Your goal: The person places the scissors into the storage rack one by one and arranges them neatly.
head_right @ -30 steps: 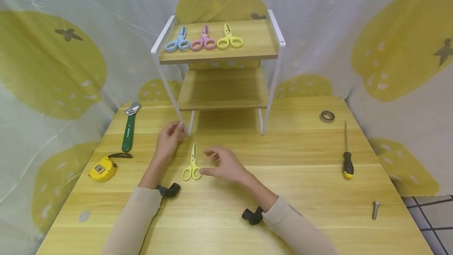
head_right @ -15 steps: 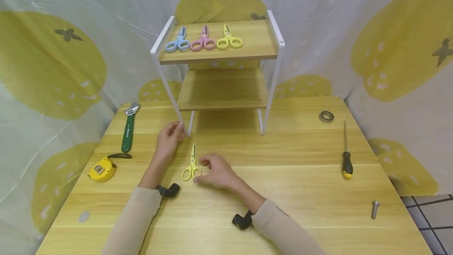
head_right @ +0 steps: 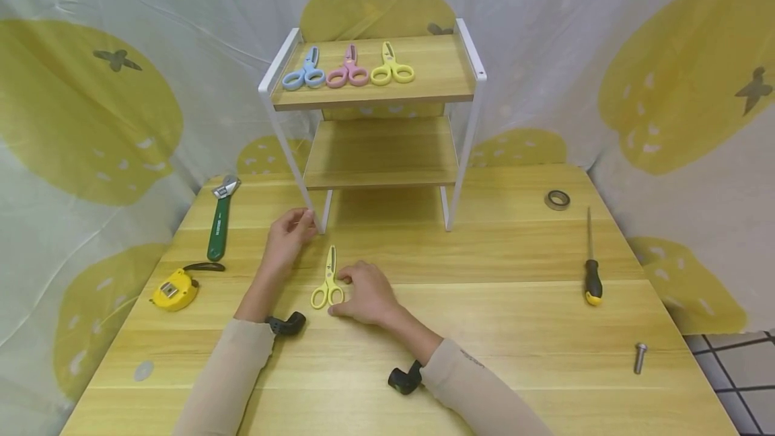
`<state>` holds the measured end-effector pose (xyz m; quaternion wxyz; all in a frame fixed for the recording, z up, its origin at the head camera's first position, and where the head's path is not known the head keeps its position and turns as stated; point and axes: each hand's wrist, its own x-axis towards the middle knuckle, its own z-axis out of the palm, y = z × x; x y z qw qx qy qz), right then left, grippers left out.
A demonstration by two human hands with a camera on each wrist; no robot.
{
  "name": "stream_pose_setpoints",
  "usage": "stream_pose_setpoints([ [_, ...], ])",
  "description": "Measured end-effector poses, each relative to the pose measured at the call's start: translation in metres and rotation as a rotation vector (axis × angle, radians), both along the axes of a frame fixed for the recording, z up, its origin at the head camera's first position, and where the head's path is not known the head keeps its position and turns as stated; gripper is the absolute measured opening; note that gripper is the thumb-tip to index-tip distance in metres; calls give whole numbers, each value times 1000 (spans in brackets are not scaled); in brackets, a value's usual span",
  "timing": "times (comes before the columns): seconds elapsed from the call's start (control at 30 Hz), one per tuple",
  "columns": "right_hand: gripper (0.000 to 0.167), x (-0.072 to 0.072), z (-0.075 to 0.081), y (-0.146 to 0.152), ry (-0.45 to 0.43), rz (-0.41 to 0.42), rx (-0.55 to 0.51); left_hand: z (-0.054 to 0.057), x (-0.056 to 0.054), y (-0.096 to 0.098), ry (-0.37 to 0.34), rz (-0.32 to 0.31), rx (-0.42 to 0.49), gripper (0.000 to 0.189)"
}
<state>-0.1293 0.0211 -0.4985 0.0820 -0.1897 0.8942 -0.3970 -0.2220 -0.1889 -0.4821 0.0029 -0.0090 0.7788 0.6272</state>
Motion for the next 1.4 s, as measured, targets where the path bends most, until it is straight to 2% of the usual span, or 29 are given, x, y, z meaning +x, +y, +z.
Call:
stream_pose_setpoints([
  [0.27,38,0,8,1,-31,-7,-1,5,-6,-9,-39,-56,15,57],
  [0.5,37,-3,17,15,-150,13,-116,6,-12,-17,-50,-95,16,54],
  [0.63,38,-4,23,25,-207,35,-155,6,-15,-20,-70,-113,46,54],
  [0.8,40,-4,35,41,-187,49,-191,5,-15,-20,-75,-127,81,56],
  [0.97,41,-1,63,63,-164,59,-244,1,-15,-19,-57,-120,94,60],
  [1.2,42,9,122,96,-123,77,-371,0,-15,-18,-49,-123,126,61],
  [1.4,44,12,173,127,-48,-2,-407,-3,-14,-17,-60,-114,121,50],
])
